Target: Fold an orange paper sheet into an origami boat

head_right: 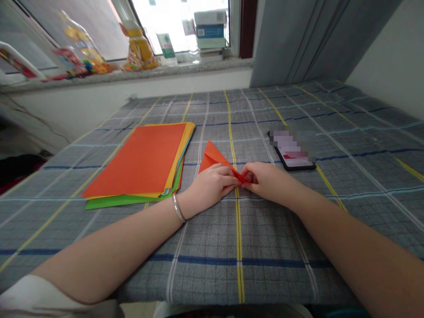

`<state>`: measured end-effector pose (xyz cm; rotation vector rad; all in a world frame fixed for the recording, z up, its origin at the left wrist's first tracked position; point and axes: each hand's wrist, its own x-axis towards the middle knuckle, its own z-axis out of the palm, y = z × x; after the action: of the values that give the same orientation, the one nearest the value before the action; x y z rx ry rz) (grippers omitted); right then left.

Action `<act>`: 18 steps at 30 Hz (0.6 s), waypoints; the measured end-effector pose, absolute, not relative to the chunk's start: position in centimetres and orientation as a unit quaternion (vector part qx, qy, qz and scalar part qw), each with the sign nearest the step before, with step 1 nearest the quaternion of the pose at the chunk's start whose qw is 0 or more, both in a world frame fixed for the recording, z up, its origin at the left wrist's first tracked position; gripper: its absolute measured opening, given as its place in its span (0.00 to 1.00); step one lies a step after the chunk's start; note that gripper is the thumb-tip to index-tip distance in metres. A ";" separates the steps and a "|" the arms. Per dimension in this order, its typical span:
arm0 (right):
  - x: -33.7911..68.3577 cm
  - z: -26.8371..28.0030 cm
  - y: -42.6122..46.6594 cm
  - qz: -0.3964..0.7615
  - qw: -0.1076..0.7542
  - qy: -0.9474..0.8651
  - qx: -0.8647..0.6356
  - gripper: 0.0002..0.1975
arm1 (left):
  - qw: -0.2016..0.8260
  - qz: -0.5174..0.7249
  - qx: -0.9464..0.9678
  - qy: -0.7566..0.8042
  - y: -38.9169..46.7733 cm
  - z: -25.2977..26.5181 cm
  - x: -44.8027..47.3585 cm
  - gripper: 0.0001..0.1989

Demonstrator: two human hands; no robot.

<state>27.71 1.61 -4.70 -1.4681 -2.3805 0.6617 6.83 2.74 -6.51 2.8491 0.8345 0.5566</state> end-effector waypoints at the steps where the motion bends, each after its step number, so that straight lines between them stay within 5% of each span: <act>1: 27.7 -4.8 1.6 0.221 0.134 -0.823 -0.506 0.06 | 0.052 0.176 0.943 0.278 2.7 -6.4 6.8 0.14; 10: 27.9 -5.3 1.7 0.216 0.141 -0.829 -0.497 0.04 | -0.007 0.092 0.963 0.255 2.2 -5.1 6.1 0.16; 15: 27.9 -5.6 1.8 0.236 0.155 -0.825 -0.490 0.06 | 0.005 0.061 0.982 0.180 2.6 -4.3 4.6 0.28; 18: 27.7 -5.7 1.9 0.233 0.151 -0.821 -0.499 0.06 | 0.009 0.051 0.986 0.160 2.8 -4.0 4.0 0.25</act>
<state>27.75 1.85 -5.67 -1.4319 -2.3572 0.6696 3.98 2.76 -4.02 3.0790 0.5008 0.1604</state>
